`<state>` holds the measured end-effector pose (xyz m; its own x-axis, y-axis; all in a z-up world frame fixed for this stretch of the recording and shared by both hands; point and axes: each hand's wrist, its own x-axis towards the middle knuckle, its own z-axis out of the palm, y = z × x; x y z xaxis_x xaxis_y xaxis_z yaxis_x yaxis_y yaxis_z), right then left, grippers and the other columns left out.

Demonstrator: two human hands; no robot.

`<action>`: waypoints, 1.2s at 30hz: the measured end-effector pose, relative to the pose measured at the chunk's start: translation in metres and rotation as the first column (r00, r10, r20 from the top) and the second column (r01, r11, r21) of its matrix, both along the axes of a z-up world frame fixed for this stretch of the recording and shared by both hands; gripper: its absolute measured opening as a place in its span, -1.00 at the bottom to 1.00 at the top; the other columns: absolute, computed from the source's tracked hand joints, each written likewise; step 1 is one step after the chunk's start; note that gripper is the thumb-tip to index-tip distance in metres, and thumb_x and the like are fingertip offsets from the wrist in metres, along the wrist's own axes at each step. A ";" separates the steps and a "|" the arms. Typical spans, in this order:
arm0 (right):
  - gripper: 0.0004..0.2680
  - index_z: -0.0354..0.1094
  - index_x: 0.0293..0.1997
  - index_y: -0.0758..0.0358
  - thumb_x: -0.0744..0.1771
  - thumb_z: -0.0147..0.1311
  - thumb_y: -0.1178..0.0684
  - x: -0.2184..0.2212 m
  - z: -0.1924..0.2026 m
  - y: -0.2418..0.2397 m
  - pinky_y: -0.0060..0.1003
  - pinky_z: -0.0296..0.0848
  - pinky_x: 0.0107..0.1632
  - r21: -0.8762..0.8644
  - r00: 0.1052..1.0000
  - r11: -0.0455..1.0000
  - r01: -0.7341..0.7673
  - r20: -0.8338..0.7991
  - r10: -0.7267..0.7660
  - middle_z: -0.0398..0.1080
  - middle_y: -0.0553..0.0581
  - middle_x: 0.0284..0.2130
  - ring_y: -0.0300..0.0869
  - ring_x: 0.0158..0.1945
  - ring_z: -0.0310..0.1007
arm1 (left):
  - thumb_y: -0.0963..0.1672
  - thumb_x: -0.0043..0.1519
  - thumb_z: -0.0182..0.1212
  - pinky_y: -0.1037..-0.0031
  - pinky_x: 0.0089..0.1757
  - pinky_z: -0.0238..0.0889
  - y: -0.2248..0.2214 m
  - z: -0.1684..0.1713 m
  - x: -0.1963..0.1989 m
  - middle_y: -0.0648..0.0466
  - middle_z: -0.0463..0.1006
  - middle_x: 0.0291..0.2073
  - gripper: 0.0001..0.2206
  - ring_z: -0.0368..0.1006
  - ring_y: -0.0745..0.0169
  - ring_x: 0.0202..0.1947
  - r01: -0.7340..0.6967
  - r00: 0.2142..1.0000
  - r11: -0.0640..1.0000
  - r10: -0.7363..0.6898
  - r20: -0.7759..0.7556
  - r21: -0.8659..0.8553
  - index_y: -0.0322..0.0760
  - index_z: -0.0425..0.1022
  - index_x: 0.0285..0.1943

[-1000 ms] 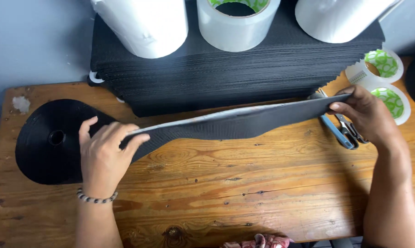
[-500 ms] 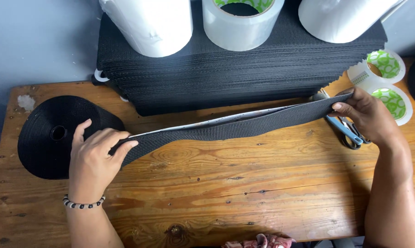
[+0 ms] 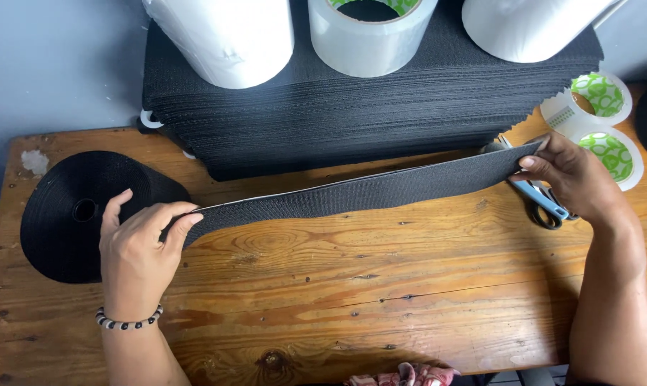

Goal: Manufacturing a black belt by applying a logo patch and cutting material to length with scissors

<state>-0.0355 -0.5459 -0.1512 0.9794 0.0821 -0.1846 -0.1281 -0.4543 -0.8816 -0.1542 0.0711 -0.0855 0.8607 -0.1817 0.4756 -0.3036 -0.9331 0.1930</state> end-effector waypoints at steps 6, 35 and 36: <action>-0.93 0.24 -0.15 0.29 0.45 0.04 0.18 -0.002 0.004 0.002 -0.31 0.53 -0.07 -0.038 1.000 0.999 0.017 0.015 -0.017 0.47 0.20 -0.29 0.02 -0.14 0.63 | -0.12 0.39 0.22 0.14 0.29 0.11 0.000 0.004 0.000 0.20 0.68 -0.27 -0.89 0.54 0.28 -0.32 0.035 0.999 0.999 -0.035 0.008 0.006 -0.19 0.61 -0.17; -0.98 0.36 -0.06 0.24 0.47 0.05 0.16 -0.001 0.001 -0.003 -0.37 0.45 -0.18 -0.193 0.996 0.981 0.000 0.083 0.017 0.46 0.08 -0.23 -0.09 -0.32 0.56 | -0.18 0.34 0.05 -0.02 0.37 -0.08 0.049 0.017 -0.032 -0.15 0.22 0.49 -0.61 0.12 -0.23 0.44 -0.109 0.958 0.989 0.077 -0.277 -0.104 -0.13 0.43 0.38; -0.97 0.34 -0.09 0.22 0.47 0.05 0.15 0.000 -0.003 -0.006 -0.39 0.43 -0.19 -0.189 0.996 0.982 -0.007 0.081 0.022 0.46 0.07 -0.26 -0.10 -0.32 0.57 | -0.17 0.33 0.09 -0.04 0.34 -0.02 0.050 0.014 -0.029 -0.21 0.25 0.47 -0.60 0.16 -0.29 0.40 -0.116 0.964 0.992 0.098 -0.246 -0.058 -0.15 0.43 0.39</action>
